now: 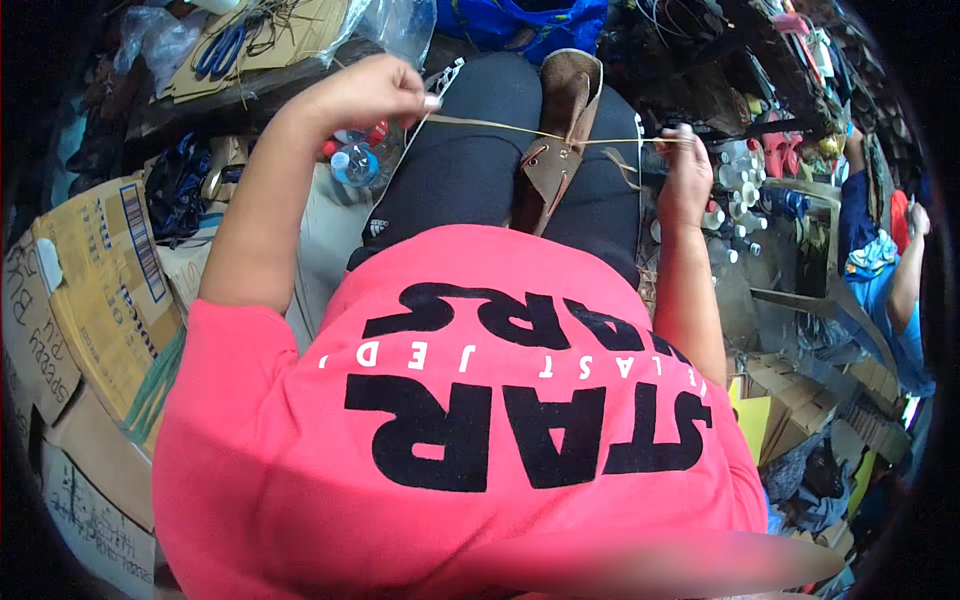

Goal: Stitching the upper part of a brown leather shoe by hand.

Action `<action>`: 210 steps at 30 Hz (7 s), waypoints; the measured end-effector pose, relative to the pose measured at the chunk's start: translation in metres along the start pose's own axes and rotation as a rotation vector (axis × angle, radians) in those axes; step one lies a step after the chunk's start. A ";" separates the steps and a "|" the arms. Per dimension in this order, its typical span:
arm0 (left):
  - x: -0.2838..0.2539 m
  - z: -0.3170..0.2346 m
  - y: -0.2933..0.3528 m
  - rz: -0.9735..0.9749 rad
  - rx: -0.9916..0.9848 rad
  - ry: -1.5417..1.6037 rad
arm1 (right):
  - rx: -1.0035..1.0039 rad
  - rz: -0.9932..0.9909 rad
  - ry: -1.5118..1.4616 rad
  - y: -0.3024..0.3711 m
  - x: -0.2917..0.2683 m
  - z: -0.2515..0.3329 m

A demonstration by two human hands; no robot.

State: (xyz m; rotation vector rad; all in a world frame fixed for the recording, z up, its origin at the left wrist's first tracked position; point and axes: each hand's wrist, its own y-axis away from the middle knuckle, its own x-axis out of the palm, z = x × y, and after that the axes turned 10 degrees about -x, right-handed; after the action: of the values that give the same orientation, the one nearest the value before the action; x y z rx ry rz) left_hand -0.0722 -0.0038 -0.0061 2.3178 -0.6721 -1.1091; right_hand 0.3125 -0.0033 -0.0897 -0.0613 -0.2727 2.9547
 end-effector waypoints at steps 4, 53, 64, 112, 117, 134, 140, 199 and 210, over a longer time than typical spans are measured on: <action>0.015 -0.007 -0.017 0.035 0.164 0.944 | 0.327 -0.058 -0.906 0.002 0.009 0.005; 0.112 -0.088 0.003 -0.261 0.468 -0.385 | 0.163 0.822 0.485 -0.042 0.029 0.050; 0.087 -0.089 -0.091 -0.325 0.755 0.100 | -0.270 0.696 0.648 -0.003 0.042 0.089; 0.052 -0.105 -0.103 0.265 0.658 0.054 | -0.339 0.890 0.687 0.002 0.024 0.089; 0.049 -0.109 -0.100 0.302 0.674 0.018 | -0.019 0.894 0.369 -0.011 0.014 0.062; 0.071 -0.056 -0.007 -0.503 0.591 -0.048 | -0.558 0.707 0.806 0.036 0.028 0.072; 0.090 -0.052 -0.013 -0.859 0.566 -0.366 | -0.241 0.760 0.565 0.024 0.024 0.064; 0.093 -0.063 -0.020 -0.530 0.417 -0.116 | -0.110 0.706 0.347 -0.002 0.016 0.041; 0.088 -0.077 -0.033 -0.366 0.508 -0.205 | 0.134 0.673 0.249 0.021 -0.025 0.074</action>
State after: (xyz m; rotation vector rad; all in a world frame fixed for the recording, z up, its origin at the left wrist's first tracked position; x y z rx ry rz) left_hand 0.0454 -0.0170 -0.0336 2.8672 -0.6805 -1.4943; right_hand 0.3289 -0.0413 -0.0206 -0.6115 -0.0124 3.5598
